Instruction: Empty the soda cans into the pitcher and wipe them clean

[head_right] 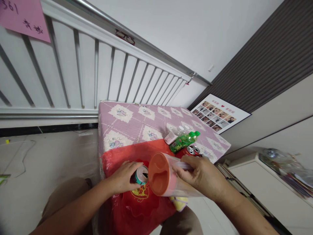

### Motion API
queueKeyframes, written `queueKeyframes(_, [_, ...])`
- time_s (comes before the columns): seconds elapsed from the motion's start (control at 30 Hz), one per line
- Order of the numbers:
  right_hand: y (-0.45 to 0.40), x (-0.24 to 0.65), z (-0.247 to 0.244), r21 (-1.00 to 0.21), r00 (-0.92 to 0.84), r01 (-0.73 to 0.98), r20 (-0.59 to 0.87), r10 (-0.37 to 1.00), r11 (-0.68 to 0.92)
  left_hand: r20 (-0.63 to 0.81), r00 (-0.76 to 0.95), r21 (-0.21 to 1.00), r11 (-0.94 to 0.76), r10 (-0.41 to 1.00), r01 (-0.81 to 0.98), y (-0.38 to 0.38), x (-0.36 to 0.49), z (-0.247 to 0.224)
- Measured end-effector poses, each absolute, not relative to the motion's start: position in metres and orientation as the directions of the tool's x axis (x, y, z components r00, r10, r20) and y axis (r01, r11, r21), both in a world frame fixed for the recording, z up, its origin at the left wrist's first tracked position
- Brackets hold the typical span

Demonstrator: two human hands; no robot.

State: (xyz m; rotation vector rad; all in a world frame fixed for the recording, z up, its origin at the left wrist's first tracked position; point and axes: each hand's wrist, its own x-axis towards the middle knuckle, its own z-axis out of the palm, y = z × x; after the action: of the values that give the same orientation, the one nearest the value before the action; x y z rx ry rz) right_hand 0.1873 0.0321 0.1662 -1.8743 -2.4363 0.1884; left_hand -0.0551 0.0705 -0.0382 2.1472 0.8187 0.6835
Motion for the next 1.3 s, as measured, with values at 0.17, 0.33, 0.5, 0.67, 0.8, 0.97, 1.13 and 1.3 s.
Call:
queueKeyframes(0.17, [0.0323,0.1875,0.165,-0.105,-0.246,0.965,-0.034,0.969,0.242,0.215,0.657,0.778,-0.533,0.723,0.333,0.0702,-0.0561,-0.0375])
queueKeyframes(0.33, [0.0318,0.1868,0.1663,-0.096,-0.253,0.964,-0.048,0.966,0.248,0.212,0.658,0.776,-0.534,0.722,0.336,0.0699,-0.0566,-0.0357])
queueKeyframes(0.5, [0.0313,0.1847,0.1685,-0.096,-0.252,0.964,-0.058,0.966,0.246,0.201,0.663,0.778,-0.529,0.721,0.34,0.0699,-0.0561,-0.0354])
queueKeyframes(0.67, [0.0307,0.1848,0.1676,-0.118,-0.251,0.963,-0.061,0.966,0.243,0.203,0.663,0.78,-0.529,0.721,0.336,0.07,-0.056,-0.0365])
queueKeyframes(0.8, [0.0309,0.1868,0.1667,-0.1,-0.249,0.965,-0.061,0.967,0.243,0.2,0.663,0.781,-0.526,0.721,0.337,0.0697,-0.0561,-0.0362])
queueKeyframes(0.97, [0.0316,0.188,0.1666,-0.103,-0.252,0.964,-0.066,0.965,0.245,0.2,0.662,0.78,-0.527,0.722,0.339,0.0702,-0.0562,-0.0361])
queueKeyframes(1.13, [0.0322,0.1867,0.166,-0.102,-0.256,0.963,-0.074,0.964,0.248,0.206,0.66,0.776,-0.532,0.722,0.339,0.0705,-0.0562,-0.0368])
queueKeyframes(1.3, [0.0311,0.185,0.1667,-0.102,-0.241,0.967,-0.068,0.968,0.233,0.223,0.656,0.778,-0.537,0.721,0.327,0.0702,-0.0557,-0.0385])
